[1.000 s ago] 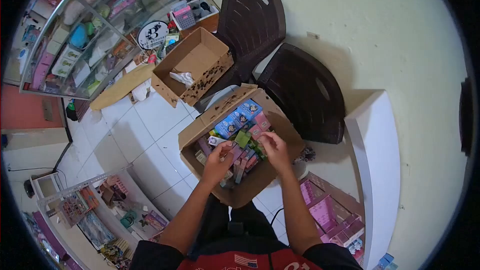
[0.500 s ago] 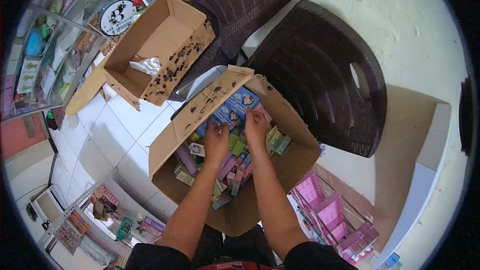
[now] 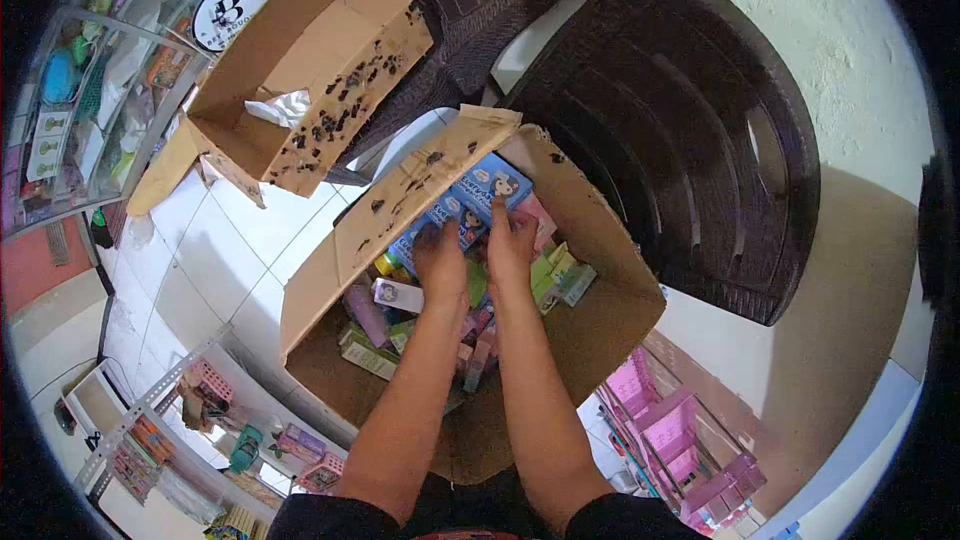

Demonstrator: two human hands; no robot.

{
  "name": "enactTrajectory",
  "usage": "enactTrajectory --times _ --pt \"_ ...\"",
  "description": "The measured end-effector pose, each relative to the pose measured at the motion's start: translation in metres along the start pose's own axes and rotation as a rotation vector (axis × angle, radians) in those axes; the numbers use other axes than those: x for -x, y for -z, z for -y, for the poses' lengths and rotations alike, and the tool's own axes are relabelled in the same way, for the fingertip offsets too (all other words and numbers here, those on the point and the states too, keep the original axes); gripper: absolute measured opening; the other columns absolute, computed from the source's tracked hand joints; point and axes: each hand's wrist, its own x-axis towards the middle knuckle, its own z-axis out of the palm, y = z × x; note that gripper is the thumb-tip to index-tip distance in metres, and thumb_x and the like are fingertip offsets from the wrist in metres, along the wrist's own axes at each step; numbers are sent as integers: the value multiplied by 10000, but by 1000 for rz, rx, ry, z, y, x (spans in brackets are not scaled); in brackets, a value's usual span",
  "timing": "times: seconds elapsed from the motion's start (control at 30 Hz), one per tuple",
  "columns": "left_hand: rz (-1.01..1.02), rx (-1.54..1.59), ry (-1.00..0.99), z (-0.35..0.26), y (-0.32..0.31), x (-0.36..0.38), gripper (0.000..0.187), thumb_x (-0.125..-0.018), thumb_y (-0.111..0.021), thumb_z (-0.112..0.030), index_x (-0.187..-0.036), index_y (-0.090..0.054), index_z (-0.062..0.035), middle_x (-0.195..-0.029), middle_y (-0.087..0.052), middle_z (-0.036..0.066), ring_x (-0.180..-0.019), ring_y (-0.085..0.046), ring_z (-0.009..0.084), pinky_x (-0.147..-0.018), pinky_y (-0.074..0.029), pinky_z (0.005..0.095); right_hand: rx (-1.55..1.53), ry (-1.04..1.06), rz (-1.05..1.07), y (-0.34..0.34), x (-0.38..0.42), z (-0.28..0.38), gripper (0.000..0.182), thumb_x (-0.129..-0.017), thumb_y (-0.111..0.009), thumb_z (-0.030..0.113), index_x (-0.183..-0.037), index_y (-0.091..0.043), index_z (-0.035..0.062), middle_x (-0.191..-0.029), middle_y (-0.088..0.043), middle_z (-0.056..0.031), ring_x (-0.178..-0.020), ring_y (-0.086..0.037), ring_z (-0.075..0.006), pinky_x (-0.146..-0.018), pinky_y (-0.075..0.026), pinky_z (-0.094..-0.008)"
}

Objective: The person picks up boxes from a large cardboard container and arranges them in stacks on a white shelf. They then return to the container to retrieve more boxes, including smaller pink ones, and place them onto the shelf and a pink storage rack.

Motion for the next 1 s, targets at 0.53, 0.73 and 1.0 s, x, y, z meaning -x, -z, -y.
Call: enactTrajectory --times 0.53,0.73,1.0 --pt "-109 -148 -111 19 -10 -5 306 -860 -760 -213 -1014 -646 26 -899 -683 80 -815 -621 172 -727 -493 321 -572 -185 281 52 19 -4 382 -948 -673 287 -1143 -412 87 -1099 -598 -118 -906 -691 -273 -732 -544 -368" --pt "19 -64 -112 13 21 25 281 -886 -709 -167 -1078 -606 10 -973 -661 63 -785 -632 168 -673 -512 293 -427 -183 328 90 50 22 320 -954 -640 234 -1187 -468 97 -1077 -636 -90 -912 -699 -240 -725 -560 -362" --pt "239 115 -31 -44 81 125 428 -923 -629 -55 -1271 -391 -127 -1167 -598 99 -1005 -649 208 -815 -585 386 -416 -96 499 175 113 65 408 -945 -607 205 -1318 -504 74 -1139 -632 -107 -953 -657 -192 -779 -563 -359"
